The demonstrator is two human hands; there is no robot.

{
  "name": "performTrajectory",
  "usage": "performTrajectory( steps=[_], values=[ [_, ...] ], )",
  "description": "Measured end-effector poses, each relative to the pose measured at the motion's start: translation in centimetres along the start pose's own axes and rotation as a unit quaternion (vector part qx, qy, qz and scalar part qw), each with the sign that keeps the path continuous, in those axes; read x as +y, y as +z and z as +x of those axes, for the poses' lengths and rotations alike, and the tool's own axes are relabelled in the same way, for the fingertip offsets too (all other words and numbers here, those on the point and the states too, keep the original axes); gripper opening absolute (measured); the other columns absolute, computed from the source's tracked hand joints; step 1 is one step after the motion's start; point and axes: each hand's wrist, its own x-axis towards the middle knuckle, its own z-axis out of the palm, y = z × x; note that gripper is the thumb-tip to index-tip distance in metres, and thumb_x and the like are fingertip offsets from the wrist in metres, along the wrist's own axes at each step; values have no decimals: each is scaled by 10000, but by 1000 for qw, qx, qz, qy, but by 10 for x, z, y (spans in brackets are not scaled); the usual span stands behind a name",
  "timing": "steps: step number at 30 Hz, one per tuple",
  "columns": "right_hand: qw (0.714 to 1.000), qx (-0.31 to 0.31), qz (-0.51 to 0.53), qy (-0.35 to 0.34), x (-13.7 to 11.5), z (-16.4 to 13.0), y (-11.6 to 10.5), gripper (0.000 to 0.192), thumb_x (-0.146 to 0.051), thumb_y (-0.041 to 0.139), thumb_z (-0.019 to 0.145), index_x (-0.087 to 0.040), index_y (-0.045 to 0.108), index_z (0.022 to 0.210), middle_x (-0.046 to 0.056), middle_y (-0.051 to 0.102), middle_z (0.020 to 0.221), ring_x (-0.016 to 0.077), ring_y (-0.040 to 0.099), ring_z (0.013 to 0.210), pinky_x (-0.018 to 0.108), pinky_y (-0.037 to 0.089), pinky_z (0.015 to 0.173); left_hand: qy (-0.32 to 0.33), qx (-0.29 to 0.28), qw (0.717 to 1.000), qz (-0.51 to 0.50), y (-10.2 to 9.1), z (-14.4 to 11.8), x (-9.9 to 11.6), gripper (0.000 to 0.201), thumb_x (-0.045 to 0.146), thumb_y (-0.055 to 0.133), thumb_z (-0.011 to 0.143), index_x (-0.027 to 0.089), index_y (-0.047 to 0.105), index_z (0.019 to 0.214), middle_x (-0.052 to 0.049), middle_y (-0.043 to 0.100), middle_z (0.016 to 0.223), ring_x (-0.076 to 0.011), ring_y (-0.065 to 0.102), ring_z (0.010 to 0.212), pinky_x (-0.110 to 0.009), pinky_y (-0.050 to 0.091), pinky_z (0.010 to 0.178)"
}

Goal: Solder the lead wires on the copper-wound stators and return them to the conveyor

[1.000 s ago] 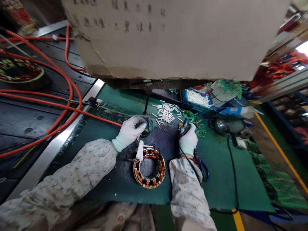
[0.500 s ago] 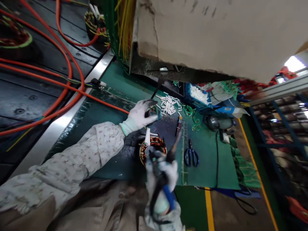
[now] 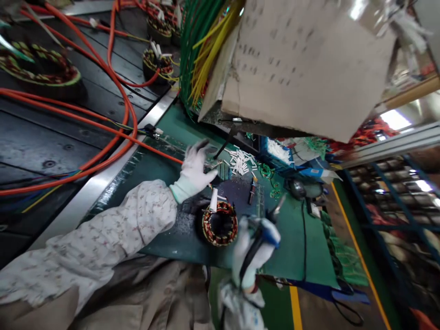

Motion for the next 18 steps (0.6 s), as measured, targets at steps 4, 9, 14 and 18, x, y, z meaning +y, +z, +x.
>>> performTrajectory(
  steps=[4, 9, 14, 18],
  values=[
    [974, -103, -185, 85, 53, 63, 6, 572, -450, 646, 752, -174, 570, 1247, 139, 654, 1117, 301, 619, 1018, 511, 477, 985, 165, -109, 972, 128, -6, -61, 53, 592, 523, 669, 836, 295, 577, 1374, -127, 597, 1389, -411, 463, 1364, -717, 182, 1169],
    [969, -171, -173, 48, 81, 91, 85, 596, -454, 501, 857, -189, 487, 1390, 151, 674, 1140, 290, 650, 900, 444, 513, 841, 301, -381, 860, 154, 49, -127, 70, 499, 400, 611, 909, 179, 595, 1356, -90, 731, 737, -249, 678, 671, -414, 564, 688],
    [928, -302, -216, 33, 85, 106, 149, 540, -424, 412, 902, -216, 533, 1386, 145, 687, 899, 279, 587, 632, 417, 447, 626, 129, -403, 887, 183, -36, -88, 30, 591, 664, 606, 843, 321, 627, 1324, -8, 685, 621, -200, 634, 529, -267, 437, 469],
    [931, -312, -187, 26, 110, 111, 156, 558, -419, 440, 891, -202, 544, 1394, 192, 689, 945, 304, 610, 684, 433, 434, 636, 14, -227, 933, 279, -179, -79, 11, 394, 601, 569, 904, 343, 748, 1141, -24, 767, 1001, -190, 718, 926, -245, 528, 770]
  ],
)
